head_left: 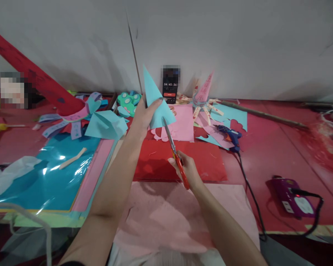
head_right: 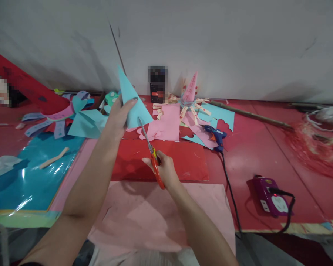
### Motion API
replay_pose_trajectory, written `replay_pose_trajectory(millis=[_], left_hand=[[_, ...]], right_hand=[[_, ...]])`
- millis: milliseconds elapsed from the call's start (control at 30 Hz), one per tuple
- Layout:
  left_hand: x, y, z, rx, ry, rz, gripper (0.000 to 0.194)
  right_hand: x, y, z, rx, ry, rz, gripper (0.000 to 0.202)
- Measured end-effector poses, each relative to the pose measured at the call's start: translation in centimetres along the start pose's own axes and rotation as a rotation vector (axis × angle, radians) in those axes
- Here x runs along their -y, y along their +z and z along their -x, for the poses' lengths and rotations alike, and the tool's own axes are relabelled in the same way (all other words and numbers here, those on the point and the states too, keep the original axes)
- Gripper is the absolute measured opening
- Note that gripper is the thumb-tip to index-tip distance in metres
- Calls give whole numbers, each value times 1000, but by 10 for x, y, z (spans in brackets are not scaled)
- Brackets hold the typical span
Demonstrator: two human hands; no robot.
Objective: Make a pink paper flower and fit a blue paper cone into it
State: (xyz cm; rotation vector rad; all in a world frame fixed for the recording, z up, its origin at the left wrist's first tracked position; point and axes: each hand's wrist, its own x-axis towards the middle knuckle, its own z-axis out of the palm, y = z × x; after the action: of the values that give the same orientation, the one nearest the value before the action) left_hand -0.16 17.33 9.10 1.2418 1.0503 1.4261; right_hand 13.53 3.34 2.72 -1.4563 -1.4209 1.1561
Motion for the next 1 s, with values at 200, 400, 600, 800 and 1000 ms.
replay_pose_trajectory(millis=[200, 400, 600, 800, 1000], left_hand=[[-2, 4, 3, -105, -28, -51, 37], [-8, 1, 3, -198, -126, 116, 21], [-7, -9, -8, -219, -272, 241, 17], [-2, -3, -4, -152, -297, 255, 15], [-2, 1, -1, -58, -265, 214, 16]], right_hand=[[1, -1, 1, 17, -4, 24, 46], [0, -2, 2, 77, -44, 44, 41], [0, -3, 2, 88, -52, -13, 39], [-2, -2, 2, 88, -59, -60, 35], [2, -3, 2, 68, -50, -69, 35]])
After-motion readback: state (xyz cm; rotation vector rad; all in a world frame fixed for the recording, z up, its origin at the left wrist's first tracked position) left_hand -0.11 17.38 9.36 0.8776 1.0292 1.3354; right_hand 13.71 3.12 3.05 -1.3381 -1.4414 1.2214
